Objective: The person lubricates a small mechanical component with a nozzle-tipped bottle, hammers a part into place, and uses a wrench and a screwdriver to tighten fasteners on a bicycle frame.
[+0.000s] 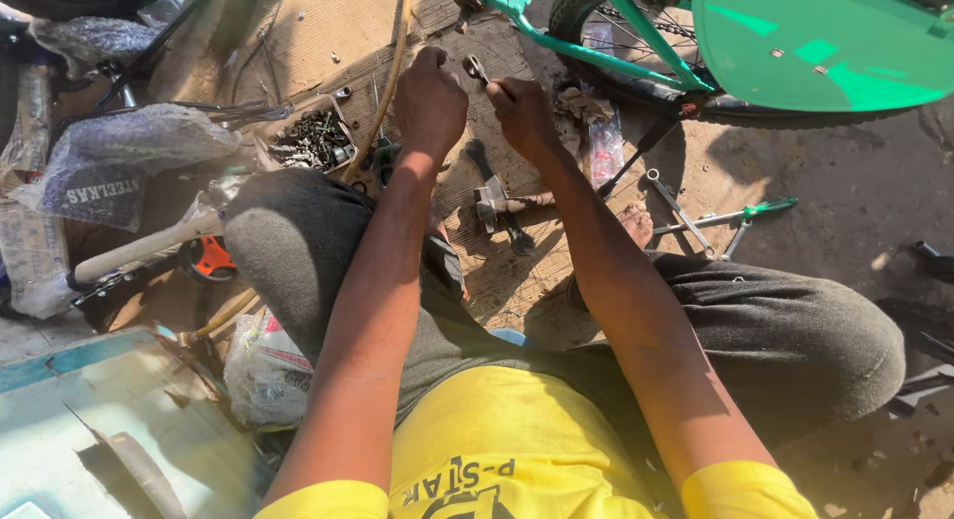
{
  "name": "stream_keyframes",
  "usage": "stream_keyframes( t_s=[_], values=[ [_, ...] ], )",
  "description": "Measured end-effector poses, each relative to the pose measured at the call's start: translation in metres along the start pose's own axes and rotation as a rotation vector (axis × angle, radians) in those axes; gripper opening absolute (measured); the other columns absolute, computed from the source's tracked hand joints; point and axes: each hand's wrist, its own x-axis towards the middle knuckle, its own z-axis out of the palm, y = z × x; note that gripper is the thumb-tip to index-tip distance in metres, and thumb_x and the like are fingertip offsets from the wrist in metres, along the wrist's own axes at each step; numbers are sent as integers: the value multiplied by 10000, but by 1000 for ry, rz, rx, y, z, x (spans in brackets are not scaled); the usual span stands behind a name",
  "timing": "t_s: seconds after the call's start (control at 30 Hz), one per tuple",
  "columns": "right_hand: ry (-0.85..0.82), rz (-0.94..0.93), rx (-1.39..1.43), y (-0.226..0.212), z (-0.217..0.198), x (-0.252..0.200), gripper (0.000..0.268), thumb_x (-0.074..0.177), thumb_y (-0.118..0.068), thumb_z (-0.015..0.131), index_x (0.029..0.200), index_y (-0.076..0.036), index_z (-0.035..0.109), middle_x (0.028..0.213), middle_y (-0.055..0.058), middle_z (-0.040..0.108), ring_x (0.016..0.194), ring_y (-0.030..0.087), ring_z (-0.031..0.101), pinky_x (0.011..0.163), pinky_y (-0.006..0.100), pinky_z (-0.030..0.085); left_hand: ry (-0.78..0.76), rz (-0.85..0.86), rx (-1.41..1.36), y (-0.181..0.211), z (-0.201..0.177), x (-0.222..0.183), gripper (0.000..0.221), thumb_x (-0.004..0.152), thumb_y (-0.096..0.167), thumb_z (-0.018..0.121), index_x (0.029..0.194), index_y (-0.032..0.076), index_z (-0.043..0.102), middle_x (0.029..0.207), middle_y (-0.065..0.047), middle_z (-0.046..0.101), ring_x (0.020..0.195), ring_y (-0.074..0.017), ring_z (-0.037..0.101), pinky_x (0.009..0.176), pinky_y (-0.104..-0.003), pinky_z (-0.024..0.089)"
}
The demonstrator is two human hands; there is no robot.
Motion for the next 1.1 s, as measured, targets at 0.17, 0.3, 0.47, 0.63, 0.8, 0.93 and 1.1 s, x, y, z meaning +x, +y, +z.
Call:
stream_keyframes(
  t_s=[0.17,0.3,0.47,0.63,0.8,0.93,1.1],
  values=[
    [-5,-205,-278,43,-8,9,216,936,-187,711,1052,-7,736,744,80,647,679,170,600,646,331,492,81,-293,-214,-35,34,22,255,966,104,536,1126,91,733,958,-187,782,785,-260,769,696,-388,605],
    [127,-510,-401,30,-6,58,248,856,-125,741,1091,-47,750,936,132,739,840,271,721,753,378,564,244,-349,-484,-61,63,54,170,893,78,661,1019,11,752,846,-159,755,710,-199,716,612,-332,532],
    [130,-354,-500,20,-9,60,205,846,-107,741,1046,-109,788,914,144,739,837,358,714,726,436,559,46,-618,-1117,-75,115,58,189,911,2,618,1094,-41,641,782,-72,528,597,-192,528,475,-372,380],
    [285,-457,-569,-4,-5,56,136,843,-144,801,921,-58,731,842,141,715,778,363,690,681,453,542,-53,-606,-1275,-75,114,59,236,976,155,602,1119,-14,683,900,-92,724,715,-163,706,578,-307,570],
    [300,-557,-801,-21,1,68,167,866,-151,791,945,-44,689,892,158,694,841,379,680,714,478,540,-24,-588,-1339,-74,112,62,249,956,117,644,1138,-51,667,892,-142,728,714,-201,705,612,-334,604],
    [208,-484,-878,-26,-10,71,140,870,-155,743,998,-98,733,891,147,705,861,385,683,750,496,545,-74,-536,-1441,-81,119,67,277,921,102,655,1158,-42,663,896,-136,721,732,-212,718,623,-356,630],
    [40,-65,-772,-27,-10,51,256,1007,-329,734,991,-74,720,872,184,669,847,392,677,771,483,539,-2,-630,-1565,-90,131,65,274,921,116,686,1074,-109,650,840,-176,695,667,-268,713,574,-395,627]
  ],
)
